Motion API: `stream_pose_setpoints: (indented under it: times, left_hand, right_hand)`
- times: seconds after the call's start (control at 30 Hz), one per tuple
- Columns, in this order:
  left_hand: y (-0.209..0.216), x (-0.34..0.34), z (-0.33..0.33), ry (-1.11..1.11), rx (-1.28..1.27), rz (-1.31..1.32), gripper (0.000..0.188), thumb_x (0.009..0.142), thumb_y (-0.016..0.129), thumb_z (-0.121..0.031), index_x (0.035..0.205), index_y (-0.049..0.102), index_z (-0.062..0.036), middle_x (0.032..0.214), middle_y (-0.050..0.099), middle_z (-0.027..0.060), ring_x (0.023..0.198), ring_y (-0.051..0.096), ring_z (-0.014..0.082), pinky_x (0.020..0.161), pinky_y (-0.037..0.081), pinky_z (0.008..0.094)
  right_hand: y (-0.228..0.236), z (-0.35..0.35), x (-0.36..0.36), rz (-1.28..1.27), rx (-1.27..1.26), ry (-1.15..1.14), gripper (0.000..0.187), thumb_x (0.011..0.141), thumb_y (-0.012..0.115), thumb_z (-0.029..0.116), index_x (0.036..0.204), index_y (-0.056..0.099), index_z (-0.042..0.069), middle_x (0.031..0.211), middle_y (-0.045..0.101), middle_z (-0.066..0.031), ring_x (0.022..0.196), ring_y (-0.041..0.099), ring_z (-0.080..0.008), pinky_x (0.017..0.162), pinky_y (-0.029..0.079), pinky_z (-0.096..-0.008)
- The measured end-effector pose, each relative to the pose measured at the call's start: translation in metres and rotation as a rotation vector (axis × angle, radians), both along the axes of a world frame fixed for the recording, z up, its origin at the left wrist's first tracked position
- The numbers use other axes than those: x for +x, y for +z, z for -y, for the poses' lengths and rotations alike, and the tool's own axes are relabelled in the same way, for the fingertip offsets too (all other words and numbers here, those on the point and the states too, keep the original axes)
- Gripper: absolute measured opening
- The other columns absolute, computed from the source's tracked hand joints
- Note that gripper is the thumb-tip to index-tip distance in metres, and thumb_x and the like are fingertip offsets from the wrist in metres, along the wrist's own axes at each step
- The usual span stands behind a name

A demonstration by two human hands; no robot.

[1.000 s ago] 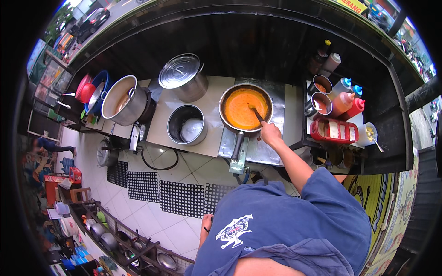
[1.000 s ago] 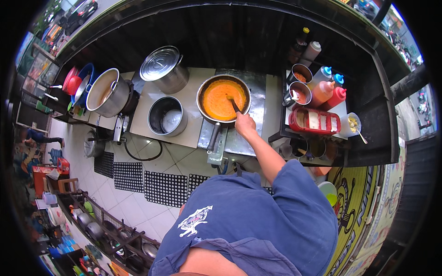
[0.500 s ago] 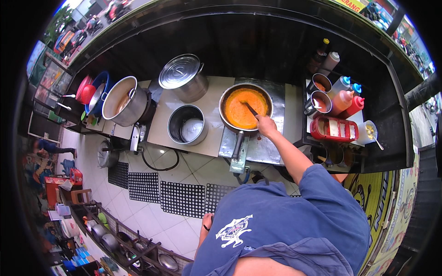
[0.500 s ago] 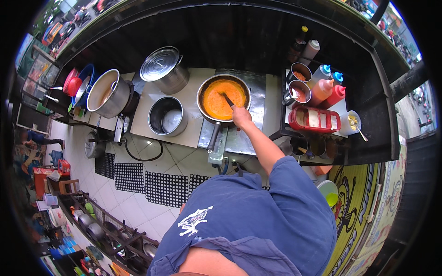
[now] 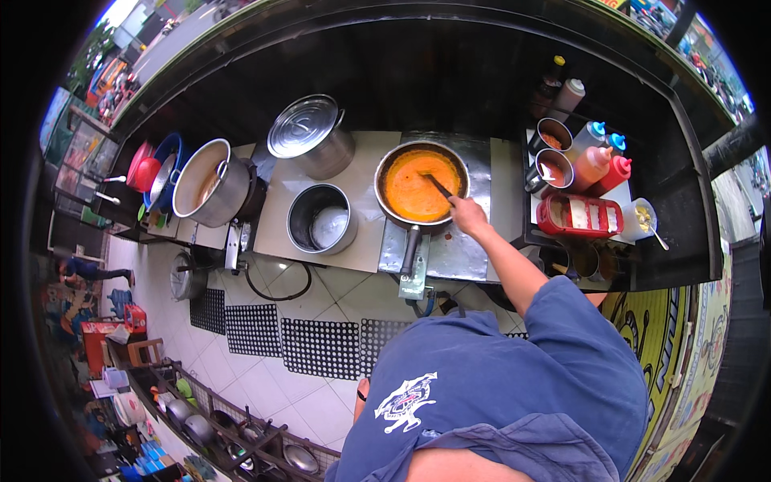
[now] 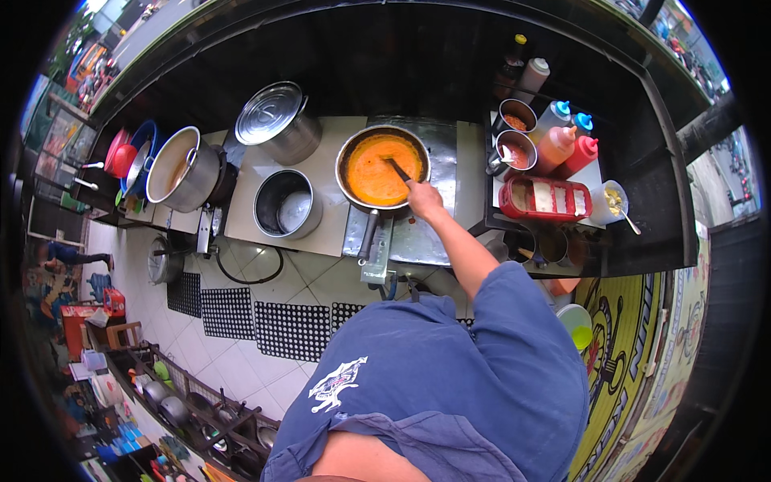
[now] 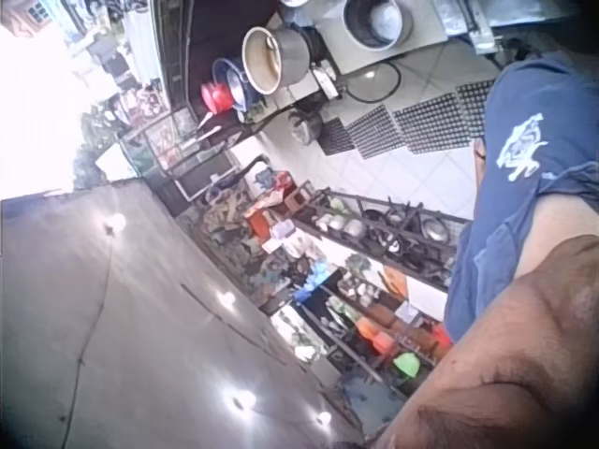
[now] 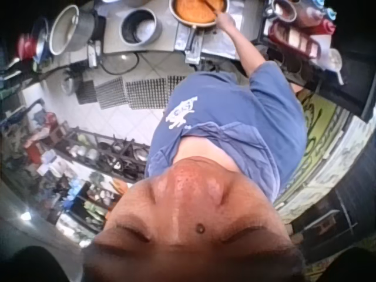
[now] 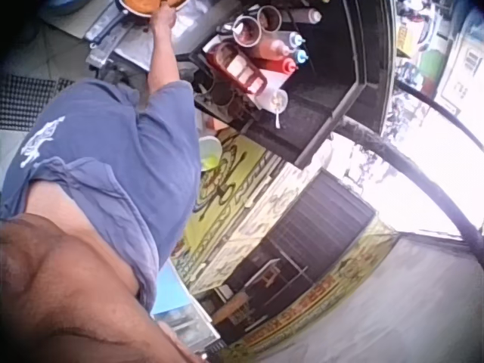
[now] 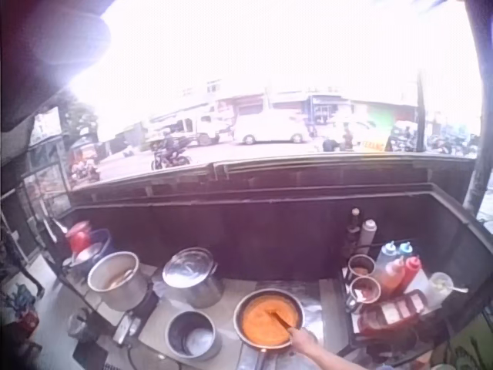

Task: The person stirs a pot of orange-colored liquid on a gas stove using a ladle. They occasionally add ingredients from small containers and wipe their hands with a green cloth. The task takes place in a street food stall environment.

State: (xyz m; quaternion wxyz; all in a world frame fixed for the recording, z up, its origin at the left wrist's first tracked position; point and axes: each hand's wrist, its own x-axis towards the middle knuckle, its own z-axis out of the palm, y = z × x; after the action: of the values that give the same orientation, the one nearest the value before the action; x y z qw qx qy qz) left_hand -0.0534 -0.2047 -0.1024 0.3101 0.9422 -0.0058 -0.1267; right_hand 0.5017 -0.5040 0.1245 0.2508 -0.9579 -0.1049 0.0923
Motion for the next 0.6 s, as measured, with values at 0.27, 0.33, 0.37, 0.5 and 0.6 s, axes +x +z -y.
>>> stream_pose_setpoints:
  times: [0.27, 0.33, 0.37, 0.5, 0.6]
  left_hand:
    - [-0.006, 0.01, 0.008, 1.042, -0.533, -0.47, 0.031, 0.089, 0.056, -0.026, 0.102, 0.062, 0.0012, 0.092, 0.067, 0.0124, 0.082, 0.063, 0.0202, 0.072, 0.048, 0.0341]
    - [-0.008, 0.001, 0.004, 0.916, -0.501, -0.477, 0.031, 0.091, 0.053, -0.026, 0.1, 0.062, 0.0017, 0.09, 0.067, 0.0108, 0.081, 0.063, 0.0187, 0.068, 0.049, 0.0313]
    - [-0.009, -0.007, -0.002, 0.798, -0.47, -0.503, 0.031, 0.092, 0.052, -0.027, 0.1, 0.061, 0.0015, 0.09, 0.067, 0.0106, 0.081, 0.063, 0.0182, 0.069, 0.049, 0.0307]
    - [-0.01, -0.007, -0.01, 0.649, -0.44, -0.494, 0.028, 0.091, 0.052, -0.024, 0.099, 0.061, 0.001, 0.09, 0.067, 0.0099, 0.082, 0.062, 0.0169, 0.071, 0.048, 0.0295]
    - [0.003, -0.001, -0.002, 0.801, -0.484, -0.433, 0.025, 0.09, 0.053, -0.021, 0.098, 0.06, 0.0006, 0.089, 0.066, 0.0095, 0.083, 0.061, 0.0163, 0.073, 0.048, 0.0289]
  right_hand:
    - [0.076, 0.015, -0.04, -0.138, 0.025, 0.19, 0.034, 0.081, 0.05, 0.017, 0.111, 0.065, 0.009, 0.1, 0.066, -0.0194, 0.097, 0.063, -0.0326, 0.087, 0.048, -0.0436]
    - [0.104, 0.025, -0.043, -0.187, -0.063, 0.257, 0.034, 0.081, 0.05, 0.017, 0.11, 0.066, 0.009, 0.101, 0.066, -0.0187, 0.098, 0.062, -0.0331, 0.088, 0.048, -0.0432]
    - [0.109, 0.024, -0.043, -0.211, -0.108, 0.295, 0.034, 0.08, 0.051, 0.017, 0.11, 0.066, 0.009, 0.101, 0.066, -0.0184, 0.098, 0.062, -0.0333, 0.089, 0.048, -0.043]
    - [0.075, 0.009, -0.024, -0.22, -0.022, 0.312, 0.033, 0.08, 0.051, 0.017, 0.109, 0.067, 0.011, 0.101, 0.066, -0.0192, 0.096, 0.062, -0.0354, 0.088, 0.048, -0.045]
    - [0.033, -0.021, -0.005, -0.17, 0.042, 0.162, 0.034, 0.084, 0.05, 0.02, 0.115, 0.064, 0.014, 0.1, 0.065, -0.0216, 0.094, 0.063, -0.0381, 0.085, 0.049, -0.047]
